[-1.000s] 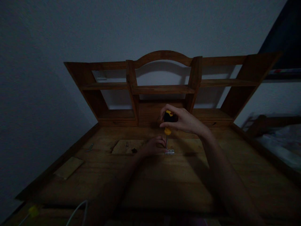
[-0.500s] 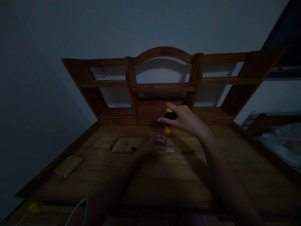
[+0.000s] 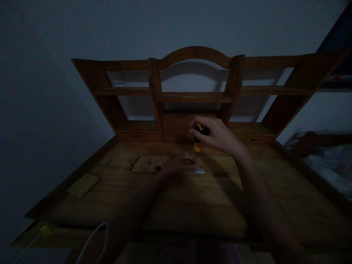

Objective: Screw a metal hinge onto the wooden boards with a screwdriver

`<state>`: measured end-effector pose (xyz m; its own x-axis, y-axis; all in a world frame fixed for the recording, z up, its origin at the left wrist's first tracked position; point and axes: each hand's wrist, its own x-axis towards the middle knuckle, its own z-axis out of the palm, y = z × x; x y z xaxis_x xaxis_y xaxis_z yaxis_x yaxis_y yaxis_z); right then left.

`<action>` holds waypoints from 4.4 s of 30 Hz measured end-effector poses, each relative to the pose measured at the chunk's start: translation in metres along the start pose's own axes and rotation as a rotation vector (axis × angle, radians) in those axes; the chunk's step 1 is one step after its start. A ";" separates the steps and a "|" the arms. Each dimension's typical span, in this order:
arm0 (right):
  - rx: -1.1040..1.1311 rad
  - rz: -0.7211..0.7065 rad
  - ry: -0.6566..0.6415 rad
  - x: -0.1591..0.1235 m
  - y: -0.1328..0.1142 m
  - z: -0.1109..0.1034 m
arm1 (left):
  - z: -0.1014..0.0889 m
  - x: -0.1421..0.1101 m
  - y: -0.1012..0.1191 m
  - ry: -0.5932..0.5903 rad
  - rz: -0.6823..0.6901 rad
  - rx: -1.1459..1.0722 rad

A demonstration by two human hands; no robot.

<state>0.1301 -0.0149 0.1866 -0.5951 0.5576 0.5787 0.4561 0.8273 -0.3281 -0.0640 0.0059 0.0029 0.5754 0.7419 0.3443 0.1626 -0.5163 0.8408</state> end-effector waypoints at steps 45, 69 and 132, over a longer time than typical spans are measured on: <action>-0.013 0.021 -0.034 -0.004 0.001 -0.005 | -0.014 -0.004 -0.008 0.071 -0.047 0.045; -0.190 0.021 0.063 -0.001 0.000 0.003 | -0.015 -0.005 -0.015 0.036 -0.018 0.031; 0.052 0.021 -0.027 -0.003 0.006 -0.012 | -0.040 0.030 0.069 0.294 0.087 -0.335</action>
<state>0.1424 -0.0125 0.1916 -0.6039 0.5759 0.5510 0.4342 0.8174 -0.3785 -0.0669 0.0098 0.0879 0.3151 0.8167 0.4834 -0.1724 -0.4516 0.8754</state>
